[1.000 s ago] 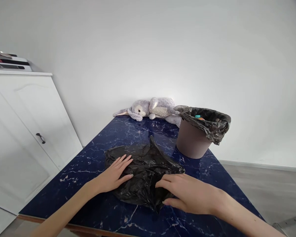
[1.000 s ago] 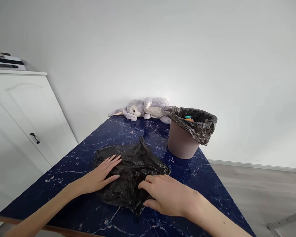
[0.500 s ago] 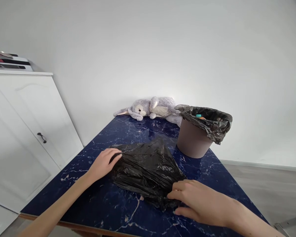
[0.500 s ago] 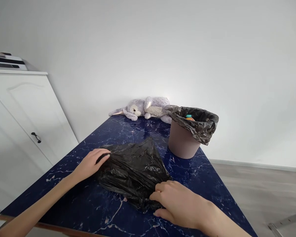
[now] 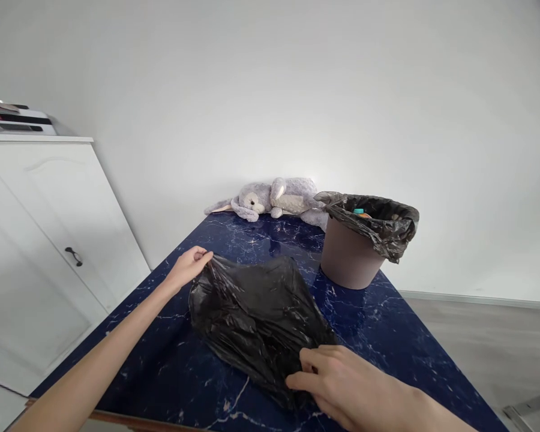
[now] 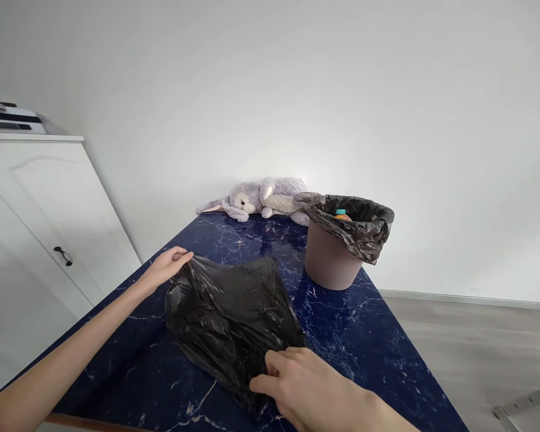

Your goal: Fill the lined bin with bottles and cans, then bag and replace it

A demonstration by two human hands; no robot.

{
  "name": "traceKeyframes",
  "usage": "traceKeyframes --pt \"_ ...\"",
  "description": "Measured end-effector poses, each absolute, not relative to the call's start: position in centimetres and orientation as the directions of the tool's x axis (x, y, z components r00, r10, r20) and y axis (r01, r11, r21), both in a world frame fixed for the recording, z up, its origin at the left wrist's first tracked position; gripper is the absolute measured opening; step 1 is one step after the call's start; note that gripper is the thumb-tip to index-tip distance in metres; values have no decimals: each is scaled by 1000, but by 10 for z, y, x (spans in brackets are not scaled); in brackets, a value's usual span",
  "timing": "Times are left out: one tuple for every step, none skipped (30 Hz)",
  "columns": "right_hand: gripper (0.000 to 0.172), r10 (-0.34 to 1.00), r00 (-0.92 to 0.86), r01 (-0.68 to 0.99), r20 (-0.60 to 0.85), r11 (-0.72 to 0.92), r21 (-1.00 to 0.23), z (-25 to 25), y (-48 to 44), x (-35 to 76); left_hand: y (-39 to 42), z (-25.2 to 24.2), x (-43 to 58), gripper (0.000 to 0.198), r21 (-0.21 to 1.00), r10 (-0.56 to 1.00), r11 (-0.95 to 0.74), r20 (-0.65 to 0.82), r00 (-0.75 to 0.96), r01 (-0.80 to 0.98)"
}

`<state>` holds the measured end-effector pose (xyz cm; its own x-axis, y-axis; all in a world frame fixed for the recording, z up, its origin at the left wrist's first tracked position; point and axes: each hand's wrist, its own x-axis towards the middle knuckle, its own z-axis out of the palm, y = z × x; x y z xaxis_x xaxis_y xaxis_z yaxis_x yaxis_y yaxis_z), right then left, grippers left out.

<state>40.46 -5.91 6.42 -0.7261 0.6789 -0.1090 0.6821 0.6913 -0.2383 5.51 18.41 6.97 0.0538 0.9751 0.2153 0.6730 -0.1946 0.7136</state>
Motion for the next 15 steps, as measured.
traceKeyframes --pt "47 668 -740 668 -80 716 -203 60 -57 406 180 79 58 49 753 971 -209 238 39 624" --pt "47 658 -751 656 -48 737 -161 56 -54 408 177 90 61 49 788 964 -228 264 21 571" --pt "46 652 -759 649 -14 753 -111 53 -51 410 172 102 64 48 820 956 -250 292 -2 516" --pt "44 651 -759 649 24 759 -53 50 -47 411 168 115 66 47 846 946 -274 324 -32 458" --pt "41 652 -755 654 64 757 5 48 -42 413 163 128 69 46 866 932 -302 356 -67 399" --pt "37 656 -747 663 106 746 56 47 -37 414 157 143 71 45 878 915 -336 390 -104 341" --pt "34 665 -732 680 145 727 97 45 -31 415 151 157 74 43 883 895 -373 423 -141 286" --pt "31 683 -707 706 186 697 125 44 -25 416 143 172 76 39 880 874 -411 455 -172 237" --pt "29 709 -667 744 231 653 142 42 -20 417 134 185 78 36 870 849 -454 488 -204 193" --pt "29 738 -617 785 272 602 148 41 -14 418 125 197 80 32 854 822 -497 520 -232 154" --pt "32 765 -565 823 310 549 144 39 -9 419 114 207 83 27 830 790 -546 556 -258 115" --pt "36 785 -515 855 345 502 132 38 -4 419 103 214 86 22 793 748 -605 598 -287 74" --pt "41 797 -472 877 376 467 110 38 0 419 92 218 90 18 756 715 -652 641 -279 64" --pt "45 804 -436 892 404 447 74 39 3 419 80 219 95 15 716 682 -693 688 -248 83" --pt "47 807 -405 898 430 440 19 43 4 417 69 216 100 14 680 655 -722 731 -193 124"
